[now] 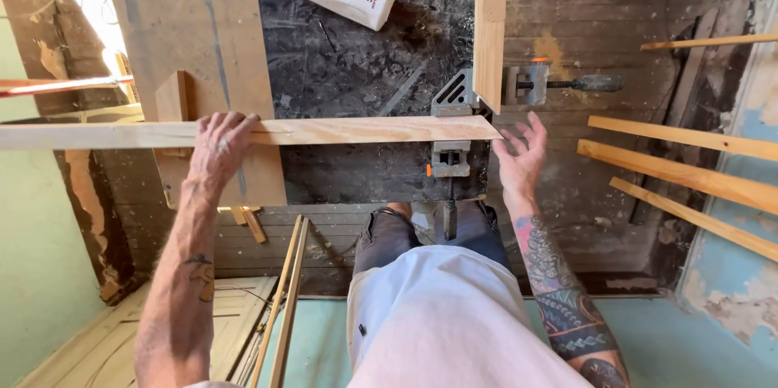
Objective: Assembling a wooden frame by gluing, aligning with a square, clamping, and drilling.
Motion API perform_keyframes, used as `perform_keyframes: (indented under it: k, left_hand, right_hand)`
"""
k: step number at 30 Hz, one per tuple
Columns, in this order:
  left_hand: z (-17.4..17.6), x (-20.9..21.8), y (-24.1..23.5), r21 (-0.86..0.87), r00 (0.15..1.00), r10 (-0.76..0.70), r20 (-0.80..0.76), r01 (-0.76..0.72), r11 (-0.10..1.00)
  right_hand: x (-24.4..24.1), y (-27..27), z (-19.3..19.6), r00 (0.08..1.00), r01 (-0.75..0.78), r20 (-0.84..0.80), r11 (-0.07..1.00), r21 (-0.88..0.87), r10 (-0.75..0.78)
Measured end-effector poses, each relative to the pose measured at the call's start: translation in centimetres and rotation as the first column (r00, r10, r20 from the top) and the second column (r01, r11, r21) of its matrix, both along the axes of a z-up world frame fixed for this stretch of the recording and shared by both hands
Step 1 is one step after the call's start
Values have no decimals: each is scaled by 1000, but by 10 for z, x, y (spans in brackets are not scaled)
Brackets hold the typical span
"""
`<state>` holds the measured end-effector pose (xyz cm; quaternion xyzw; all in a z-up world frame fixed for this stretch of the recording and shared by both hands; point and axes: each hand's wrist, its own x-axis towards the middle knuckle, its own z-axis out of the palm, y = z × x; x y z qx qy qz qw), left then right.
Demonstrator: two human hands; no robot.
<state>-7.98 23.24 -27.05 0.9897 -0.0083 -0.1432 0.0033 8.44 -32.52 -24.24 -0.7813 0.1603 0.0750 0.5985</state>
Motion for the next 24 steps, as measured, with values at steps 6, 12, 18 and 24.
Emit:
perform_keyframes:
  k: [6, 12, 18, 24]
  left_hand:
    - [21, 8, -8, -59, 1000, 2, -14, -3, 998]
    - [72, 54, -95, -164, 993, 60, 97, -44, 986]
    - [83, 105, -219, -559, 968, 109, 228, 39, 829]
    - [53, 105, -292, -513, 985, 56, 163, 36, 857]
  right_hand:
    - [-14, -19, -4, 998, -12, 66, 989, -149, 22]
    - [-12, -9, 90, 983, 173, -148, 807, 565, -107]
    - [-20, -14, 75, 884, 465, -418, 317, 827, -208]
    - [-44, -24, 29, 892, 442, -373, 662, 606, -255]
